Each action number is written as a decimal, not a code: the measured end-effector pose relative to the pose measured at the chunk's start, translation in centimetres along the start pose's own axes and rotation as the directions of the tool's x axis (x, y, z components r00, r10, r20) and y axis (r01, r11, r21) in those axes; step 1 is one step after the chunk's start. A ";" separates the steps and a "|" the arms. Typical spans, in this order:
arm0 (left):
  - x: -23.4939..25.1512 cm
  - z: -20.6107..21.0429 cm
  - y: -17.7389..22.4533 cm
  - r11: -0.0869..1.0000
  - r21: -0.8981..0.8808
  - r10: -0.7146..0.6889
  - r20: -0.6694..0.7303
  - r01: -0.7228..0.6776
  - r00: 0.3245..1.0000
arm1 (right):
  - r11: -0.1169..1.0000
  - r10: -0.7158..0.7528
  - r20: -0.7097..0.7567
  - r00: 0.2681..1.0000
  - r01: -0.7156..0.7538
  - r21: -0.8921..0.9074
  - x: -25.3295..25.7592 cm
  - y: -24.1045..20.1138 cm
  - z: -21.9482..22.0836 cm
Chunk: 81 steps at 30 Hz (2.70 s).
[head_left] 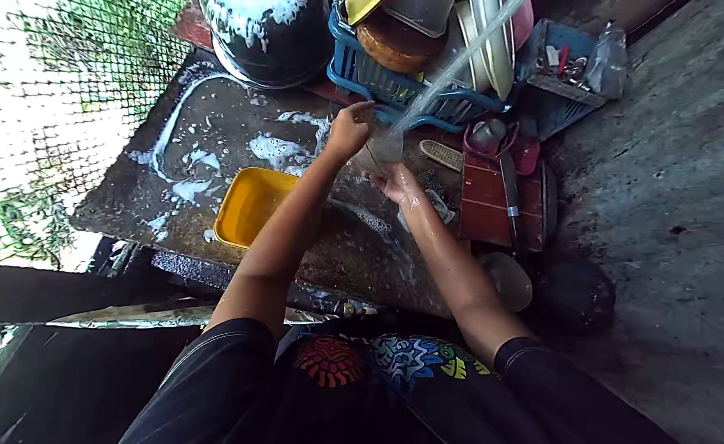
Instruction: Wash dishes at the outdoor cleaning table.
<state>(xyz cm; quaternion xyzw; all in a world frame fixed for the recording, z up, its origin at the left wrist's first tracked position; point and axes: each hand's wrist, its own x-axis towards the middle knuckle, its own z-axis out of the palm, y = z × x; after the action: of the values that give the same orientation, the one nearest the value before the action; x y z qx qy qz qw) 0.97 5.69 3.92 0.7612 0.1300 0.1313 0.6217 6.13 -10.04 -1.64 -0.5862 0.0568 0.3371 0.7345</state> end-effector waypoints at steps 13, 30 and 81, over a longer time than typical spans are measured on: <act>-2.0 4.7 -2.0 0.911 -0.089 -0.389 0.136 0.403 0.911 | 0.467 -0.439 0.141 0.887 0.360 -0.808 -4.5 -7.7 -1.7; -0.1 0.7 4.1 0.809 0.303 0.425 0.292 -0.504 0.857 | 0.957 -0.287 0.185 0.940 0.273 0.097 1.7 -1.7 2.6; -2.0 9.3 0.1 0.836 -0.473 -0.328 -0.021 0.279 0.945 | 0.913 -0.406 -0.338 0.849 0.363 -0.185 -7.9 -3.1 -0.2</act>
<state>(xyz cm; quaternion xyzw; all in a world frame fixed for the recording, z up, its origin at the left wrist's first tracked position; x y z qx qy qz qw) 2.49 -3.54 2.18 0.5526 0.2451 0.0965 0.7907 1.88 -13.85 4.69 -0.6793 0.0560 0.0697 0.7284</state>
